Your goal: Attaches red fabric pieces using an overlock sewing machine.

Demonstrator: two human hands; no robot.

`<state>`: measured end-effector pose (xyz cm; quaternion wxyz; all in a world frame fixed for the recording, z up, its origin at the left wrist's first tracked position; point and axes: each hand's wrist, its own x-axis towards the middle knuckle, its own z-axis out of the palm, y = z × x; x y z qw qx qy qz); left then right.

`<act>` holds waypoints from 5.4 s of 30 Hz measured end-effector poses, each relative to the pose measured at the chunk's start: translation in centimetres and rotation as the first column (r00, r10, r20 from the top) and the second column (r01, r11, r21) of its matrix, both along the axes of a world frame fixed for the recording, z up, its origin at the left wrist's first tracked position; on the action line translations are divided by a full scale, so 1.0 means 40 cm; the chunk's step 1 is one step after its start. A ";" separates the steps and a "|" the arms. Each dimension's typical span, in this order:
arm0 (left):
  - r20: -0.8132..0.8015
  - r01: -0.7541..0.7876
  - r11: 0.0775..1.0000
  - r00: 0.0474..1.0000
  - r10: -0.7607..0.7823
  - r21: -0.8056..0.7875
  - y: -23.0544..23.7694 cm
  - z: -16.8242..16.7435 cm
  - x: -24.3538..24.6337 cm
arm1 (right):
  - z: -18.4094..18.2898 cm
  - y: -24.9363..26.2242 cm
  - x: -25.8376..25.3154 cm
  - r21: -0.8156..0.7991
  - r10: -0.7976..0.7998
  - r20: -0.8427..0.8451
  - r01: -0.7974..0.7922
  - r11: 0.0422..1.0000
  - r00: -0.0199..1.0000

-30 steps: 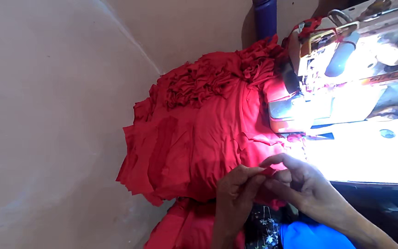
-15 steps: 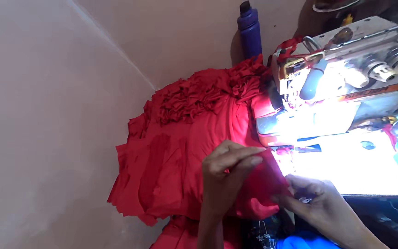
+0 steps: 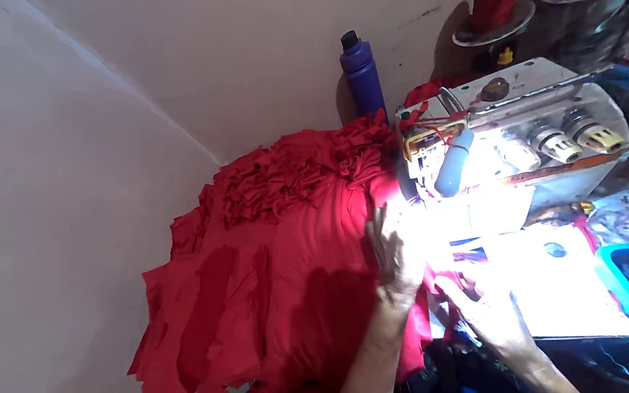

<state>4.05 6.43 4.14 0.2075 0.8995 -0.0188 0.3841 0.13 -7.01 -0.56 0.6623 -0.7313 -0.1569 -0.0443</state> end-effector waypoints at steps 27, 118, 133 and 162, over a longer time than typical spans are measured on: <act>-0.555 -0.067 0.998 0.830 0.049 -0.011 0.098 0.094 0.182 | 0.006 0.015 0.078 -0.031 -0.132 0.231 0.143 0.989 0.964; -0.025 0.296 0.650 0.899 -0.437 -0.699 0.135 -0.013 -0.449 | 0.067 0.114 -0.143 0.000 0.361 0.131 -0.364 0.931 0.923; -0.106 0.377 0.833 0.886 -0.452 -0.404 0.191 0.105 -0.472 | 0.094 0.027 -0.147 -0.151 0.625 0.012 -0.617 0.773 0.780; 0.034 -0.093 0.977 0.996 0.088 0.192 -0.046 -0.023 -0.055 | -0.020 0.000 -0.036 0.079 -0.084 0.113 0.075 0.994 0.990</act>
